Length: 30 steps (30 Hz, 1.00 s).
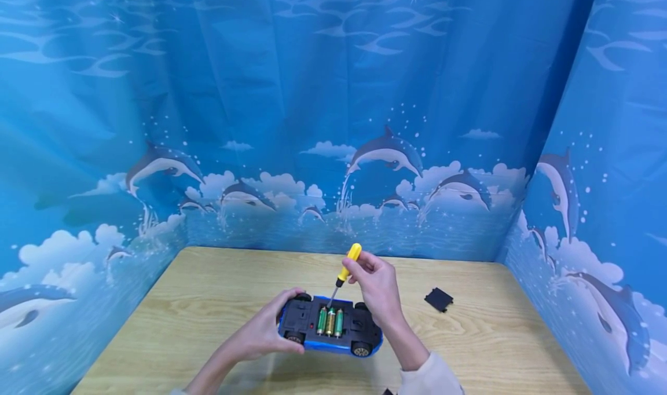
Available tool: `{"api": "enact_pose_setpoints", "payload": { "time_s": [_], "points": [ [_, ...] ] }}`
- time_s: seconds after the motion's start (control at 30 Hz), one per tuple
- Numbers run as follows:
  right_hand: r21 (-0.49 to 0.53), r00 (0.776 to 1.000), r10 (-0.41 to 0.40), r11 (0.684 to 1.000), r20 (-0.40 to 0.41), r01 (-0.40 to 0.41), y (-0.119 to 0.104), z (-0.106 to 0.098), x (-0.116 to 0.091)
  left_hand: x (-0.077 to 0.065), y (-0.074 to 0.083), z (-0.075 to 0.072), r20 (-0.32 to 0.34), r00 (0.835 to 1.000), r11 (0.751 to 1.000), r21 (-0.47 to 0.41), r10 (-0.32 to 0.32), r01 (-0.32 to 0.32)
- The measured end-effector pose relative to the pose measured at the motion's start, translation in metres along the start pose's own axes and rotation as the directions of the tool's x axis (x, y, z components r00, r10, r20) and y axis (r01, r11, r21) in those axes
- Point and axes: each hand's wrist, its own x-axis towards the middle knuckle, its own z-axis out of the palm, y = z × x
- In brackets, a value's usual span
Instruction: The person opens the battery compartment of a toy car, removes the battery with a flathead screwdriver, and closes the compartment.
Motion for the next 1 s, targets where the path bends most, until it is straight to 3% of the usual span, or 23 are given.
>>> {"api": "enact_pose_setpoints", "payload": {
  "time_s": [1.0],
  "points": [
    [-0.001, 0.997, 0.003, 1.0, 0.073, -0.003, 0.0015, 0.0039, 0.0, -0.0005, 0.0002, -0.0003, 0.008, 1.0, 1.0, 0.005, -0.009, 0.009]
  ]
}}
